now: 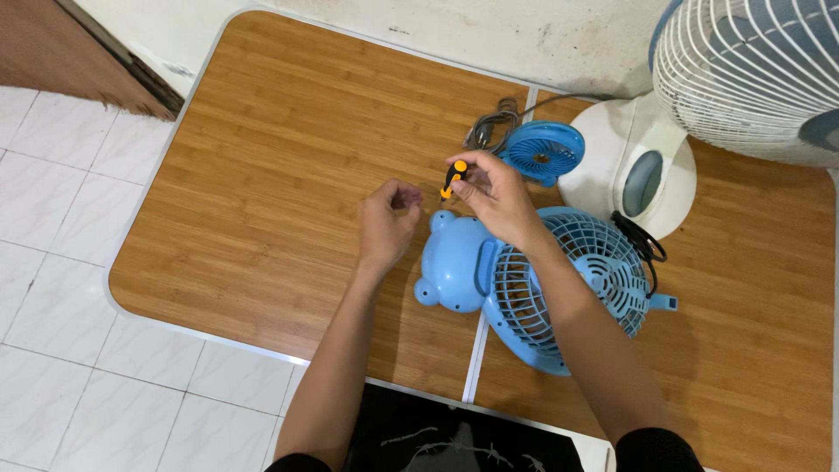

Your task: The person assembles a small blue portable fan by attaching its front grille and securing it with screws using a screwdriver. Then the person moves to a larger blue bear-shaped fan and begins unscrewing its rear housing.

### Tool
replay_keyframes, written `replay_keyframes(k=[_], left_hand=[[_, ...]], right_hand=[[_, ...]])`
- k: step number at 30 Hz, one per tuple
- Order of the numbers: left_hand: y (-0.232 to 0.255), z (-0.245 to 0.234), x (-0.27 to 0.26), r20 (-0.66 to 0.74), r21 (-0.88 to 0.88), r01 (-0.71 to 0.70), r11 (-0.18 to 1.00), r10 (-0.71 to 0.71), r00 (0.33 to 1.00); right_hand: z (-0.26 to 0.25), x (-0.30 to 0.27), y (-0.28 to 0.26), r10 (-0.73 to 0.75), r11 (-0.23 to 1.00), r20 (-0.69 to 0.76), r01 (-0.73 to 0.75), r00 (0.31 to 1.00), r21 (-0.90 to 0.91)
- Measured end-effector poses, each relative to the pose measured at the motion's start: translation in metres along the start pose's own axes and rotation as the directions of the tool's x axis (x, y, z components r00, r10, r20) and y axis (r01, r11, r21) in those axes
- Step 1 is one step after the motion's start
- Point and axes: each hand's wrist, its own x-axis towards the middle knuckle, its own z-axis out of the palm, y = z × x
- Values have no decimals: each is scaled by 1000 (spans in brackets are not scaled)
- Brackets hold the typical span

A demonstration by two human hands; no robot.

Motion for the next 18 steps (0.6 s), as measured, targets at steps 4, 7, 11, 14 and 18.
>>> replay_keyframes(k=[4, 7, 11, 14, 18], left_hand=[[-10, -13, -4, -29, 56, 85, 995, -84, 996], [-16, -25, -7, -54, 81, 80, 994, -75, 996], [-27, -34, -11, -68, 110, 64, 992, -57, 996], [-39, -42, -13, -70, 165, 54, 985, -43, 997], [-47, -54, -14, -72, 254, 42, 966, -25, 997]], right_hand=[[4, -2, 2, -35, 996, 18, 34, 999, 82], [8, -1, 0, -39, 997, 11, 38, 999, 73], [14, -1, -1, -68, 996, 20, 67, 997, 61], [18, -2, -1, -91, 995, 26, 90, 996, 41], [19, -3, -3, -108, 993, 21, 108, 994, -41]])
